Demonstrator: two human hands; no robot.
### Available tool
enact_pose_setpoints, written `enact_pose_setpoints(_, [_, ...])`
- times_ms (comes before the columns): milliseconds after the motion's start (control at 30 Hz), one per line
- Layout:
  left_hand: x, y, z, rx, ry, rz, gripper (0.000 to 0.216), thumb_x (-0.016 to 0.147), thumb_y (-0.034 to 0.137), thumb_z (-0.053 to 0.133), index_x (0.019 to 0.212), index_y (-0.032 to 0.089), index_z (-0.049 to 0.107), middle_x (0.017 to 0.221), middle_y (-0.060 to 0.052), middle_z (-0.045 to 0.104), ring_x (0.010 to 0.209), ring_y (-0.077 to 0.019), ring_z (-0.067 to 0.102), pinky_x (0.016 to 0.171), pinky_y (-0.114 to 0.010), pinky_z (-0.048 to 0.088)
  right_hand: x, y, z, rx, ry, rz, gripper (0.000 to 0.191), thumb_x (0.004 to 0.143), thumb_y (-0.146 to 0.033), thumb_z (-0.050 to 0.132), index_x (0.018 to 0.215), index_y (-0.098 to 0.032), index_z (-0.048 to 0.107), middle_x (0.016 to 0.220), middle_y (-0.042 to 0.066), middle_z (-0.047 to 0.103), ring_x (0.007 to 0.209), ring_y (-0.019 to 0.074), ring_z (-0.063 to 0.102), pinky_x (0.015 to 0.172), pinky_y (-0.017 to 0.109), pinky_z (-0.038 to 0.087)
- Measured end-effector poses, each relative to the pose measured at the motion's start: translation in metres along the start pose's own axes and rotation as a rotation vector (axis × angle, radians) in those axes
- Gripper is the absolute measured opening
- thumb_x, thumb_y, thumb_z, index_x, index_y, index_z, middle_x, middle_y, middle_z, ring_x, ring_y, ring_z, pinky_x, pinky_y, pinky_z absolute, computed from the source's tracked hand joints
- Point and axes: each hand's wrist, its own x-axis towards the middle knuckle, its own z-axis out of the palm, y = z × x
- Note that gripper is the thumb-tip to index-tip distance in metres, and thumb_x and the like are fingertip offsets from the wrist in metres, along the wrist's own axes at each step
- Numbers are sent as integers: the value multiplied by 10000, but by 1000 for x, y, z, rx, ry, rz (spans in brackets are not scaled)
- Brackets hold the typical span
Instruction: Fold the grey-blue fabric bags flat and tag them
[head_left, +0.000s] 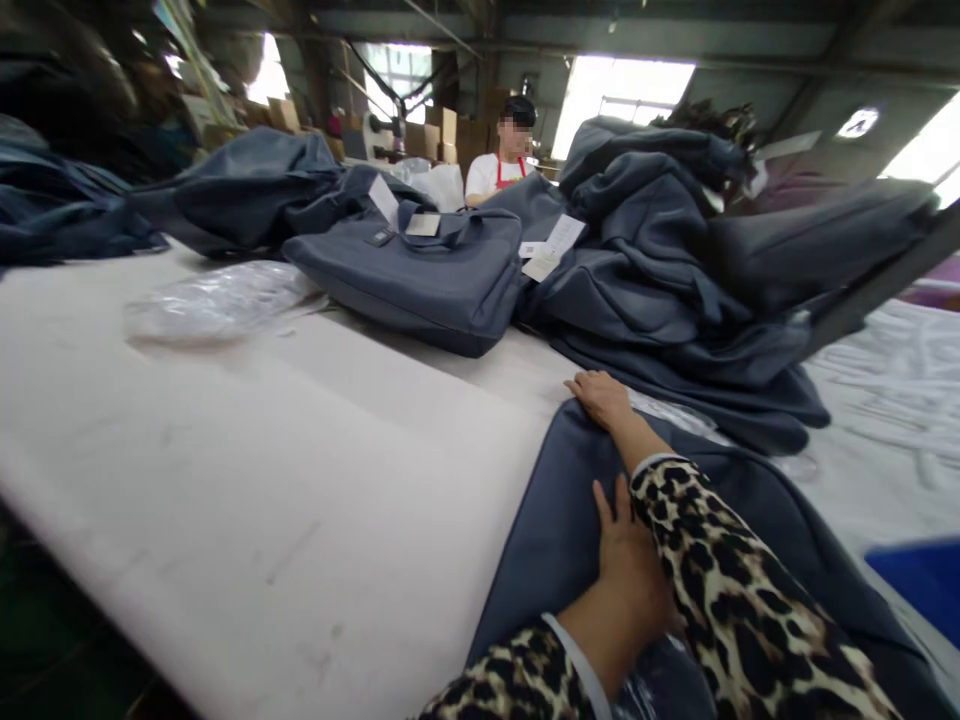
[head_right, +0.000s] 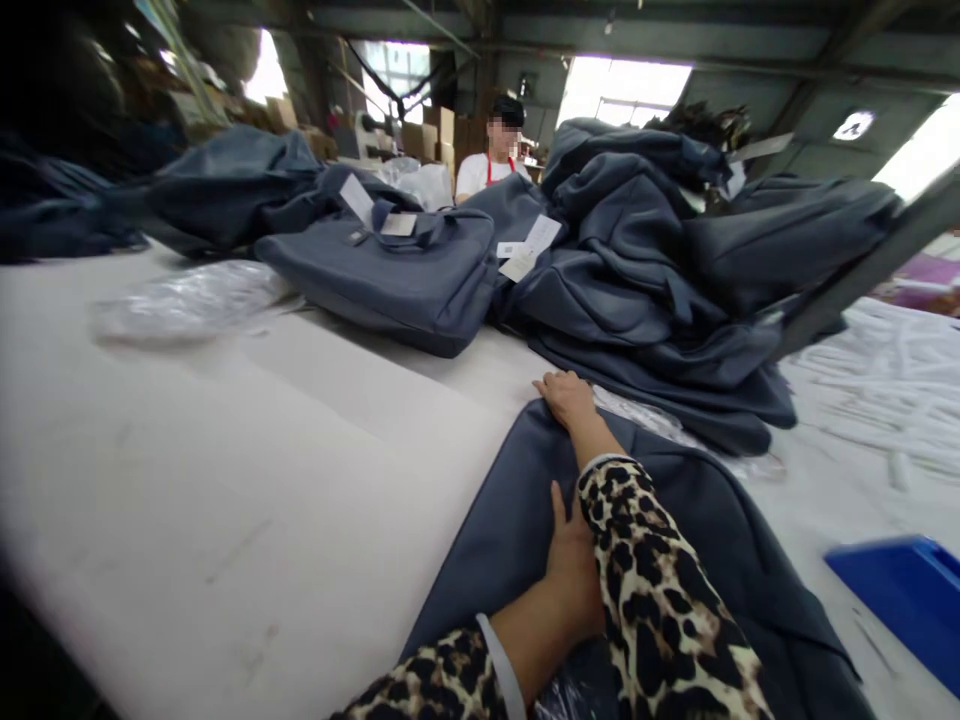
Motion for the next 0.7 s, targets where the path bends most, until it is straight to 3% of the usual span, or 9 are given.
enact_pose_setpoints(133, [1,4,-6,-49,43,-107,751,924,636,329,1528,190,324,1588,-159,267,1482,-412,115,1154,-688,-1,-67,16,-45,-25,-43,-50,355,979,-405,477,1258,-212,581,1320,97,576,1219,239,491,1024,378,366])
enact_pose_setpoints(200, [2,6,-5,-45,62,-120,753,933,660,289,1526,198,327,1587,-162,270,1483,-401,124,1147,-685,-17,-132,33,-72,46,-53,-84,370,963,-422,510,1277,-236,564,1314,56,586,1205,199,511,1039,334,369])
enact_pose_setpoints(267, [2,7,-2,-19,68,-106,741,940,648,308,1525,193,326,1585,-178,266,1481,-400,136,1139,-688,-14,-218,50,-93,211,2,-69,375,960,-435,494,1265,-231,570,1264,55,617,1168,196,547,1023,335,399])
enact_pose_setpoints(300, [3,7,-1,-4,73,-100,736,943,640,320,1524,188,327,1583,-190,264,1478,-402,147,1135,-691,-5,-265,57,-98,285,52,21,389,945,-462,504,1261,-246,574,1231,52,632,1134,201,572,997,345,426])
enact_pose_setpoints(400, [3,8,0,42,86,-89,722,952,624,324,1516,174,345,1569,-220,276,1469,-409,178,1126,-698,14,-395,67,-88,487,258,503,403,880,-547,534,1108,-230,635,1035,65,688,936,214,643,802,345,522])
enact_pose_setpoints(467, [3,10,-2,78,85,-88,710,958,617,313,1510,174,356,1565,-220,287,1468,-408,188,1121,-705,27,-452,65,-67,607,372,738,436,841,-610,536,973,-210,649,928,70,696,836,216,652,702,337,535])
enact_pose_setpoints(567, [2,12,-4,128,71,-93,696,967,609,287,1515,184,345,1563,-210,298,1464,-404,207,1112,-713,73,-484,50,-38,848,355,872,483,815,-654,527,914,-194,636,802,52,674,729,204,648,575,305,521])
enact_pose_setpoints(700, [1,13,-4,157,71,-79,686,973,602,278,1518,189,335,1562,-214,297,1463,-396,218,1108,-714,89,-472,37,-23,1159,331,984,484,824,-647,527,966,-195,629,692,12,625,600,163,611,459,250,457])
